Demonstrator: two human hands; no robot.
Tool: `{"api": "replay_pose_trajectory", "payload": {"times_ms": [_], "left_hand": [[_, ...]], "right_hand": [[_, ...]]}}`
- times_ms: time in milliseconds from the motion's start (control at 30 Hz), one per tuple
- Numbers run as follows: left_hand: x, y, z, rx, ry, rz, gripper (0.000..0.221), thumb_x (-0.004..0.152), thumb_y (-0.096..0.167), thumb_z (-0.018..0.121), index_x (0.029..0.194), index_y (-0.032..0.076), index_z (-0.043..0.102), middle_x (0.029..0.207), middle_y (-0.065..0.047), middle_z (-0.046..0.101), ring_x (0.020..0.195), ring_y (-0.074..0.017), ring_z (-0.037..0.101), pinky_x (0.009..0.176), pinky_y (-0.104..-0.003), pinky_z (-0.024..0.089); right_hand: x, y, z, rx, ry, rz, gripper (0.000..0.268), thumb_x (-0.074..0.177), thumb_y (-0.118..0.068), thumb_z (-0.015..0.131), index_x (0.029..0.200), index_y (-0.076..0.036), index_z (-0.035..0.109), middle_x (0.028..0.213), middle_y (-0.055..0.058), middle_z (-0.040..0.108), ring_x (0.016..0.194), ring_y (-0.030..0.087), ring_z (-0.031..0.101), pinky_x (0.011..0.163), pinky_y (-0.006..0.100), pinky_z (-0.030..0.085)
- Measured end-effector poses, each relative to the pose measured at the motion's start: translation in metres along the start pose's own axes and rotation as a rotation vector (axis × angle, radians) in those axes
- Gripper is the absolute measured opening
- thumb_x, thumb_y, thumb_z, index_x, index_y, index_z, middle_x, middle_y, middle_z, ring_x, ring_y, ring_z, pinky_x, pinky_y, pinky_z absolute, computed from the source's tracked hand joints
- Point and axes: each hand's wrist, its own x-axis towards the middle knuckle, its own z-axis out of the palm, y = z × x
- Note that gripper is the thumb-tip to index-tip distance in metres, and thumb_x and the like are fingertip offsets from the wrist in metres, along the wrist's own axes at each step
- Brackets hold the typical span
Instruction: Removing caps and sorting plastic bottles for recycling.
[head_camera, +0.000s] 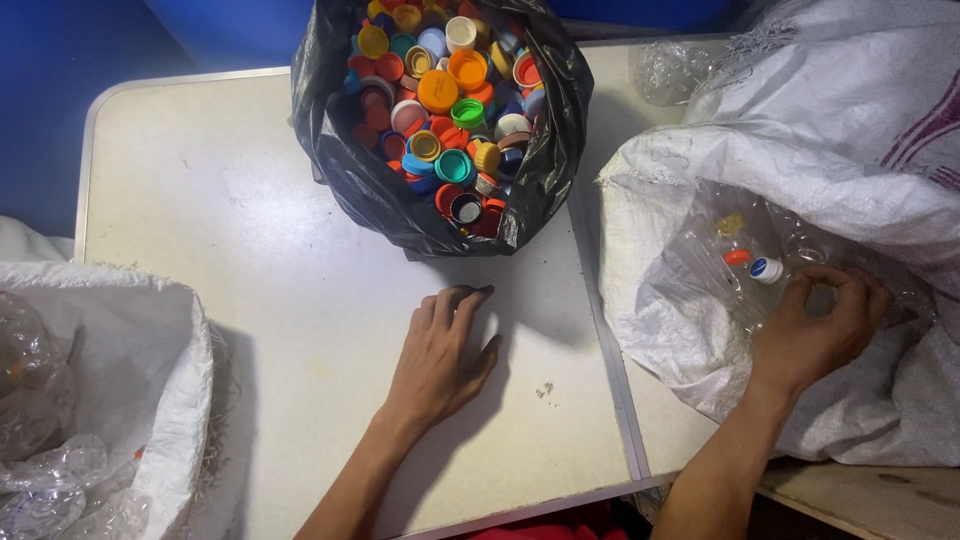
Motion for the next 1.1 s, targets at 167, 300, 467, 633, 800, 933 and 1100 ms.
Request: {"api": "replay_pose_trajectory", "payload": {"times_ms": [167,300,467,633,800,933,1100], "left_hand": [[-0.004,0.001,-0.001,0.013,0.002,0.045,0.064,0.089,0.027,0.073,0.143,0.002,0.049,0.132,-0.019,0.051,0.115,-0.0318,0.051,0.098,-0.044,0.045],[-0.004,0.000,-0.003,-0.002,-0.004,0.065,0.059,0.090,0.028,0.072,0.140,0.003,0.051,0.133,-0.018,0.052,0.115,-0.0320,0.050,0.097,-0.044,0.044],[-0.003,-0.001,-0.005,0.020,-0.005,0.071,0.053,0.091,0.029,0.071,0.135,0.005,0.056,0.130,-0.017,0.054,0.113,-0.0316,0.051,0.094,-0.044,0.044],[-0.007,-0.004,-0.015,0.071,0.024,-0.005,0.045,0.093,0.033,0.070,0.128,0.006,0.062,0.122,-0.017,0.058,0.109,-0.0305,0.054,0.089,-0.044,0.044],[-0.008,-0.024,-0.009,-0.251,0.275,0.017,0.032,0.099,0.029,0.065,0.124,0.009,0.065,0.103,-0.007,0.071,0.090,-0.0176,0.067,0.084,-0.037,0.051],[-0.006,-0.030,-0.028,-0.432,0.293,-0.145,0.027,0.099,0.029,0.063,0.118,0.011,0.068,0.082,-0.003,0.074,0.059,-0.0146,0.065,0.059,-0.032,0.052],[0.002,-0.058,-0.015,-0.647,0.555,-0.238,0.021,0.101,0.031,0.064,0.109,0.012,0.070,0.064,0.004,0.068,0.049,-0.0096,0.061,0.049,-0.029,0.048]], "right_hand": [[0.022,-0.047,-0.012,0.255,-0.167,0.096,0.020,0.097,0.002,0.060,0.116,0.002,0.068,0.125,0.019,0.064,0.123,0.037,0.059,0.109,0.049,0.047],[0.035,-0.089,-0.024,0.140,-0.129,-0.088,0.028,0.092,0.002,0.068,0.119,0.010,0.066,0.125,0.030,0.060,0.117,0.047,0.058,0.100,0.053,0.046],[0.012,-0.041,-0.009,0.183,0.030,-0.103,0.017,0.102,0.006,0.058,0.117,0.007,0.065,0.127,0.025,0.062,0.122,0.038,0.060,0.106,0.045,0.048],[0.001,-0.079,0.010,0.576,-0.130,-0.071,0.009,0.113,0.003,0.056,0.117,0.006,0.063,0.118,0.020,0.065,0.110,0.029,0.064,0.098,0.036,0.052],[-0.008,-0.101,0.027,0.949,-0.479,-0.099,0.008,0.118,-0.002,0.057,0.121,0.004,0.061,0.111,0.014,0.064,0.102,0.020,0.066,0.096,0.028,0.054],[0.002,-0.229,-0.023,1.084,-0.701,-0.149,0.009,0.121,-0.006,0.057,0.124,0.002,0.060,0.107,0.011,0.063,0.097,0.015,0.067,0.095,0.023,0.055],[0.006,-0.352,-0.045,0.947,-1.088,-0.849,0.028,0.079,-0.006,0.076,0.107,-0.008,0.073,0.097,0.008,0.076,0.086,0.025,0.071,0.077,0.038,0.054]]}}
